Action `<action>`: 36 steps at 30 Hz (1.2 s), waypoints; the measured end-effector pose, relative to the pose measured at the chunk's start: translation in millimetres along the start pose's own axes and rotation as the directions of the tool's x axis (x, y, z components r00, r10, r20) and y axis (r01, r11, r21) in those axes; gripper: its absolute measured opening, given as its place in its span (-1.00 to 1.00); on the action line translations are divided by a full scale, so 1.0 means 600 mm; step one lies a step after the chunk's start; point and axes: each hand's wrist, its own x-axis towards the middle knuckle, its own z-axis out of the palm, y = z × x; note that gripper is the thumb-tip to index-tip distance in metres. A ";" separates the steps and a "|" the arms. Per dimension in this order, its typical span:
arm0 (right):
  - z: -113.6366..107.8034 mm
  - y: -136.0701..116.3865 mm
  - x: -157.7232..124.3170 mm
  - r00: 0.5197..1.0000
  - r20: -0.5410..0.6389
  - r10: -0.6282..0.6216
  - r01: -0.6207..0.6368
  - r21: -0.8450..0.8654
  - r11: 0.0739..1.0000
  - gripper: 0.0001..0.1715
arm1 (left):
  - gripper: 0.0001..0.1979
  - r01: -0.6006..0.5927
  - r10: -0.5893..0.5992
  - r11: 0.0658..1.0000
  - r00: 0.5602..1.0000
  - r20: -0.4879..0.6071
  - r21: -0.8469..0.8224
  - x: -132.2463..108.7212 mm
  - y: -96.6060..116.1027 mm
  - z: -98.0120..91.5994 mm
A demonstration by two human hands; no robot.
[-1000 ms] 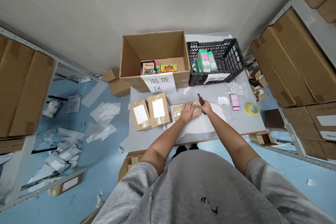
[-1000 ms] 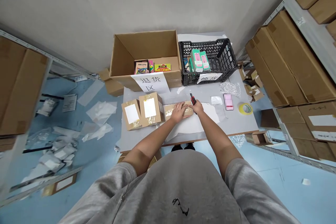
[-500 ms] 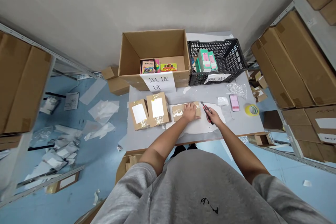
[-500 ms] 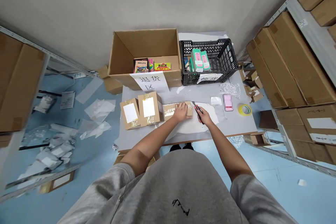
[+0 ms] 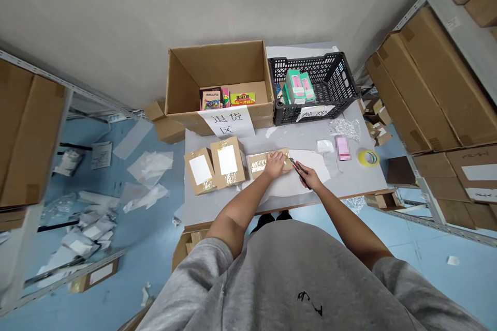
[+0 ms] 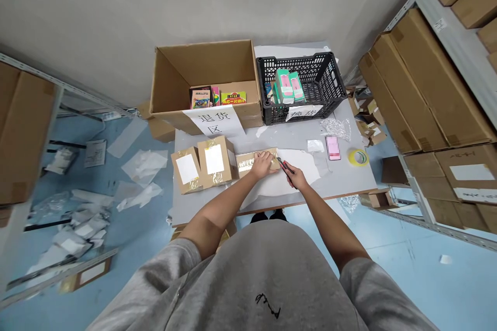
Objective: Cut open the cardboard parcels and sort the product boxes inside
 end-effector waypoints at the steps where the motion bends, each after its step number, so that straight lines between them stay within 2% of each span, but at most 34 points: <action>1: 0.004 -0.002 0.002 1.000 -0.010 -0.001 0.001 -0.001 1.000 0.04 | -0.46 -0.013 0.013 1.000 1.000 -0.003 0.004 -0.002 0.001 0.000; 6: 0.015 -0.001 0.013 0.998 -0.058 -0.005 0.004 -0.025 1.000 0.01 | -0.48 -0.035 0.035 0.999 0.999 0.001 -0.004 -0.003 -0.003 -0.001; 11: 0.009 0.017 0.002 1.000 -0.023 0.008 -0.009 -0.026 1.000 -0.05 | -0.54 -0.062 0.062 0.997 0.998 -0.004 -0.035 -0.001 -0.005 0.007; 14: 0.010 0.018 0.003 0.999 -0.041 0.023 -0.024 -0.006 1.000 -0.03 | -0.52 -0.065 0.065 0.998 0.998 -0.005 -0.026 0.003 -0.003 0.009; 17: 0.004 0.022 0.004 0.993 -0.117 0.019 -0.023 -0.028 0.999 -0.01 | -0.34 -0.010 0.009 1.000 0.999 -0.043 -0.029 0.005 -0.009 0.001; 20: -0.019 0.042 0.007 0.966 -0.257 -0.036 -0.013 -0.187 0.982 -0.12 | -0.01 0.071 -0.073 0.997 0.992 -0.101 -0.017 -0.002 -0.028 -0.010; 23: -0.039 0.069 0.030 0.949 -0.310 -0.051 -0.102 -0.456 0.884 -0.21 | 0.26 0.103 -0.103 0.994 0.994 -0.031 0.019 -0.015 -0.050 -0.020; 25: -0.040 0.085 0.061 0.952 -0.303 -0.035 -0.152 -0.571 0.807 -0.18 | 0.33 0.099 -0.100 0.995 0.994 0.047 0.029 -0.022 -0.055 -0.024; 27: -0.029 0.097 0.098 0.953 -0.299 -0.043 -0.159 -0.619 0.769 -0.15 | 0.32 0.131 -0.134 0.991 0.988 0.081 0.034 -0.026 -0.051 -0.026; 31: 0.006 0.111 0.149 0.942 -0.329 -0.061 -0.176 -0.642 0.746 -0.08 | 0.21 0.331 -0.332 0.943 0.942 0.044 0.032 -0.027 -0.023 -0.025; 34: 0.026 0.115 0.151 0.942 -0.335 -0.009 -0.241 -0.694 0.678 0.01 | 0.15 0.492 -0.492 0.870 0.870 0.012 0.021 -0.018 -0.005 -0.022; 36: 0.035 0.113 0.139 0.946 -0.319 -0.062 -0.205 -0.735 0.646 -0.01 | 0.12 0.586 -0.587 0.810 0.809 0.036 0.018 -0.003 -0.001 -0.021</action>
